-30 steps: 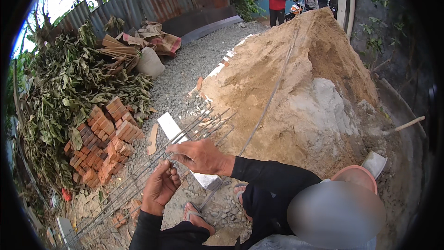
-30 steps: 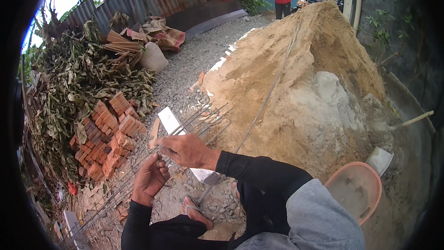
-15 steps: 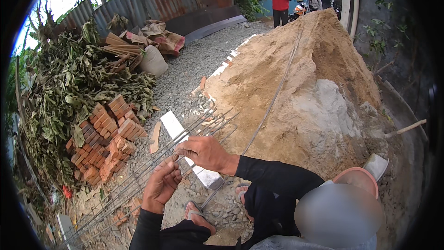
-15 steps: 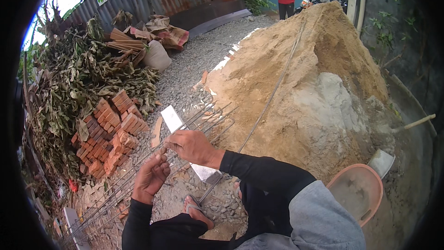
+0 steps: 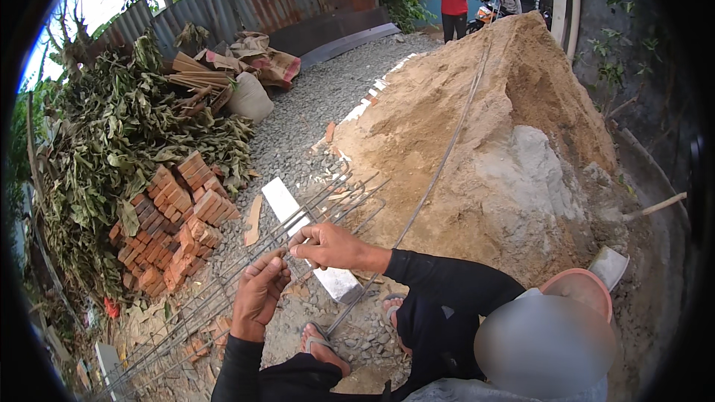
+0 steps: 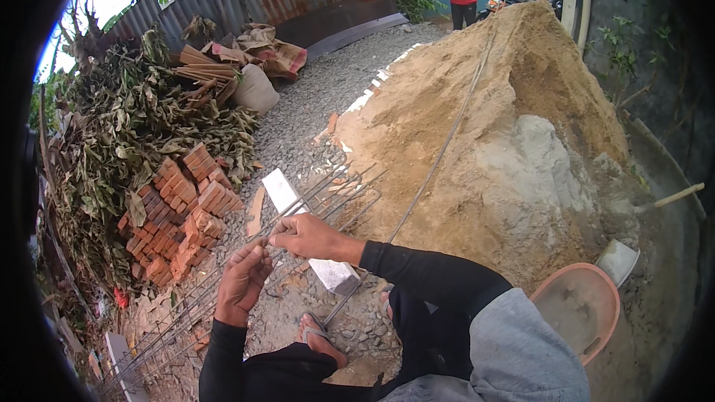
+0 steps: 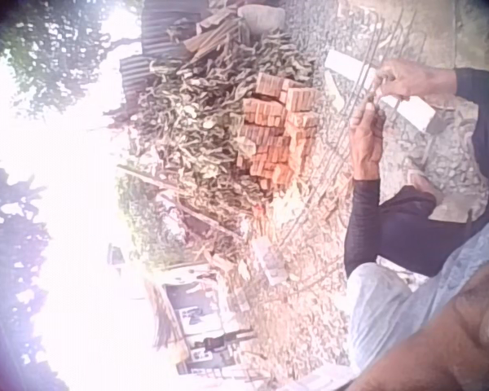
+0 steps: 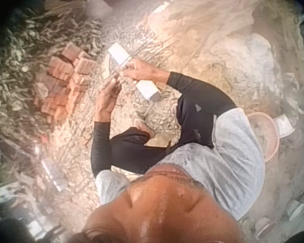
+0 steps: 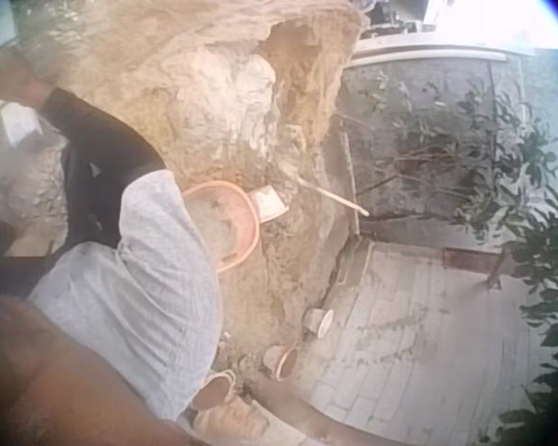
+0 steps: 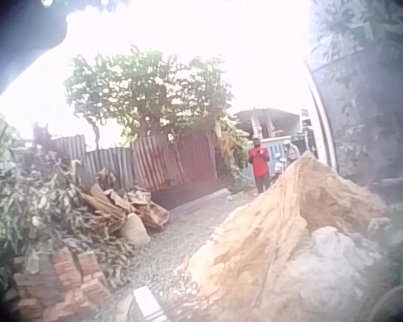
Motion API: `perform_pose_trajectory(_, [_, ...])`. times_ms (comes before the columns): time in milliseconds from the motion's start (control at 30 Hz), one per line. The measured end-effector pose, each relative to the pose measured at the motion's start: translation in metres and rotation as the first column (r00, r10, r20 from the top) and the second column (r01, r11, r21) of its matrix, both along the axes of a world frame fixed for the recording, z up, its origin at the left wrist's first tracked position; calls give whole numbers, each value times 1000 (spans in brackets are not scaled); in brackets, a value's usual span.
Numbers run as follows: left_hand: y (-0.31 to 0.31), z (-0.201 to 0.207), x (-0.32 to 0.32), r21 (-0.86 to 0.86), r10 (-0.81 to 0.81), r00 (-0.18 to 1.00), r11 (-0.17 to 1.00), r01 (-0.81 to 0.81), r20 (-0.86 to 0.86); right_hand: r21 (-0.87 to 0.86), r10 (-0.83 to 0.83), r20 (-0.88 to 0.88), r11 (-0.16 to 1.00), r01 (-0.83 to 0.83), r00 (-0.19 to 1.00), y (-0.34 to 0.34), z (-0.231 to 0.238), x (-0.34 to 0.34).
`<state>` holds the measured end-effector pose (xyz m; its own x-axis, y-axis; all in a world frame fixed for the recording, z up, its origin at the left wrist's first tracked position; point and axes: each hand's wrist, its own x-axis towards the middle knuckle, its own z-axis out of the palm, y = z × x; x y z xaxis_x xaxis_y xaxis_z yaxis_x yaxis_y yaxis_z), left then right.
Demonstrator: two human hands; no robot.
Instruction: The person prepares a rebar cage by positioning metal rings along straight rebar rods and securing them by hand with wire and a pair of pliers.
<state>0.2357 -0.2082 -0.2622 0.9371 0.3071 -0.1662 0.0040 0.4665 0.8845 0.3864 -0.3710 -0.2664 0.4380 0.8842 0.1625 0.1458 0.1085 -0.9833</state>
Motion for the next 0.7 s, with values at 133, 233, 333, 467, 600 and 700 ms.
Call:
perform_pose_trajectory(133, [1, -2, 0, 244, 9, 1000, 970, -7, -8, -130, 123, 21, 984, -119, 992, -3, -4, 5])
perform_pose_trajectory(233, [4, 1, 0, 560, -26, 1000, 828, 20, 2, -123, 232, 55, 967, -224, 971, -6, -2, 4])
perform_pose_trajectory(333, [0, 8, 0, 713, 5, 1000, 701, -7, 4, -152, 274, 47, 952, -264, 961, -12, 10, 0])
perform_pose_trajectory(467, [-4, 5, 2, 845, 33, 995, 526, -97, 93, -105, 303, 181, 952, -287, 936, -5, -5, 6])
perform_pose_trajectory(600, [-20, 24, 1, 966, 55, 987, 202, -159, 151, 26, 135, 427, 987, -161, 894, -4, -18, 12])
perform_pose_trajectory(700, [-19, 24, 1, 974, 58, 992, 193, -122, 113, -93, 107, 478, 993, -71, 872, -9, -9, 8])
